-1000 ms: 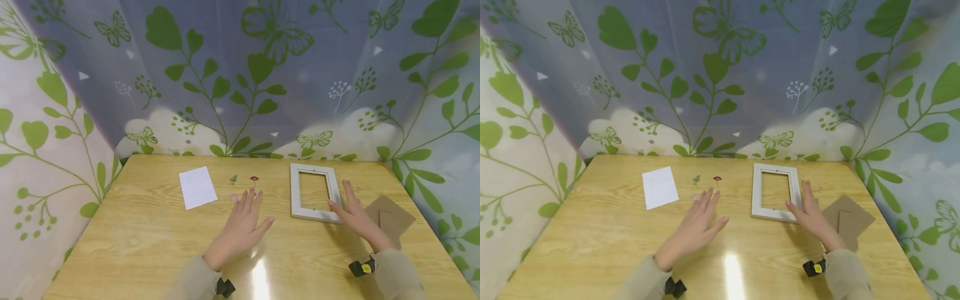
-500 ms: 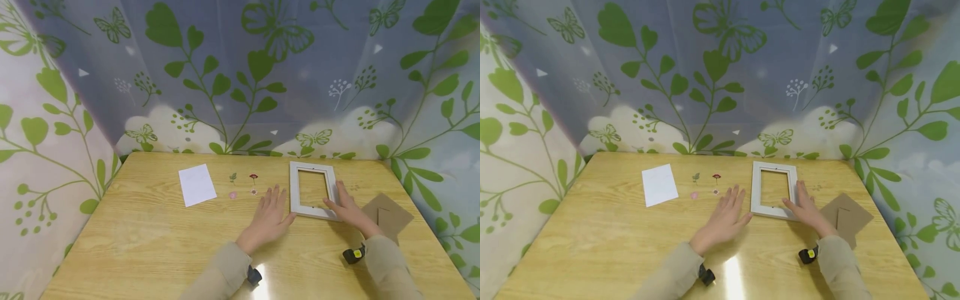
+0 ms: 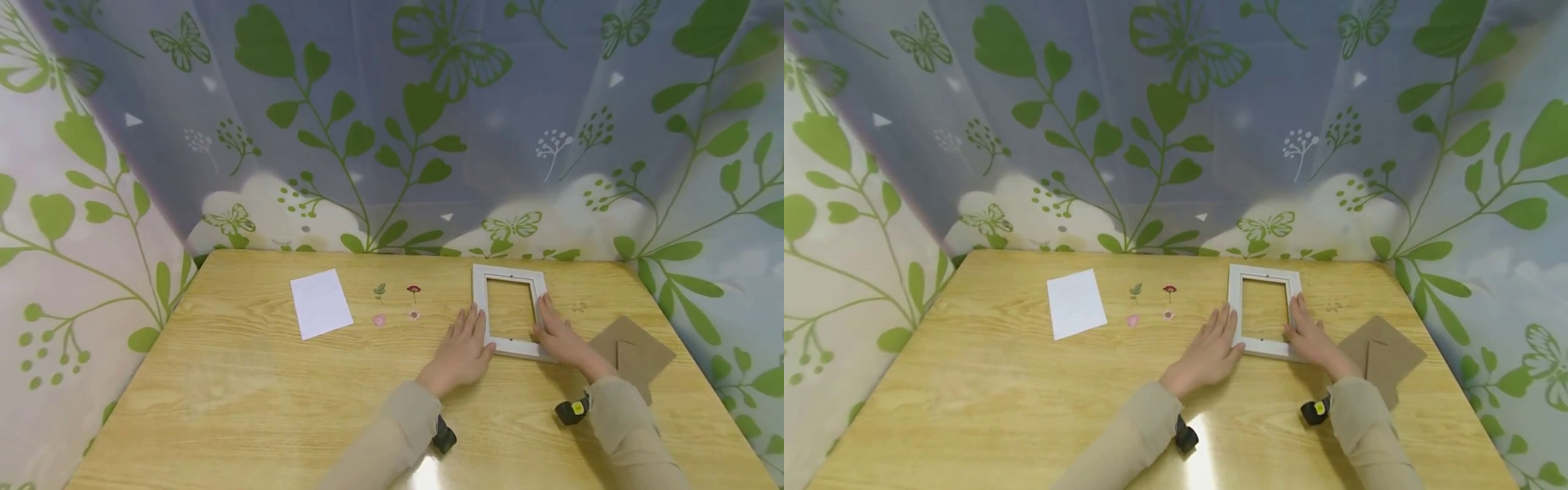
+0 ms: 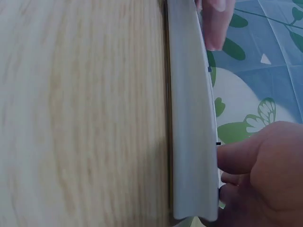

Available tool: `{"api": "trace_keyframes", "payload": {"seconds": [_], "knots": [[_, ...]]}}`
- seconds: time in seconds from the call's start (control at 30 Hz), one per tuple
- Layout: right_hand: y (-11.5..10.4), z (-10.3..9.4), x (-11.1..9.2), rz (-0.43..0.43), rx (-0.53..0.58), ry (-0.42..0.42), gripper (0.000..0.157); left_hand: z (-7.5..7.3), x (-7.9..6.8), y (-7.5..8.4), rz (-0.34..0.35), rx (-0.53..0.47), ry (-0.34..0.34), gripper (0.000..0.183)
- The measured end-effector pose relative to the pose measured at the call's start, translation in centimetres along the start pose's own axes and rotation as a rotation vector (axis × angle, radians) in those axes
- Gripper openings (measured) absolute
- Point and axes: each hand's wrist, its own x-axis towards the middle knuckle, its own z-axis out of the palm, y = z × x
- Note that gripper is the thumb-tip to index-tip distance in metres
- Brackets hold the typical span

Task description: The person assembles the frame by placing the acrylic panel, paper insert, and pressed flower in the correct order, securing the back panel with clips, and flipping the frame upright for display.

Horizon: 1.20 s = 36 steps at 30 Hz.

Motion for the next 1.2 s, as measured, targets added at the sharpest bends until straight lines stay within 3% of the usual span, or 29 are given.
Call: {"api": "trace_keyframes", "payload": {"seconds": [0.23,0.5,0.8,1.2], "knots": [[0.2,0.2,-0.1,-0.021,0.004,-0.008,0.066,0.6,0.7,0.1,-0.038,0.045,-0.033,0.06],[-0.1,1.2,-0.8,-0.045,0.016,-0.011,0.065,0.9,-0.2,-0.2,-0.033,0.123,-0.034,0.061],[-1.1,1.9,-2.2,-0.047,-0.026,-0.002,0.067,0.8,-2.1,-0.6,0.025,0.186,0.011,0.061],[-2.8,4.0,-4.5,-0.069,-0.055,0.006,0.067,0.3,-5.6,-0.7,0.055,0.253,-0.028,0.061]]}}
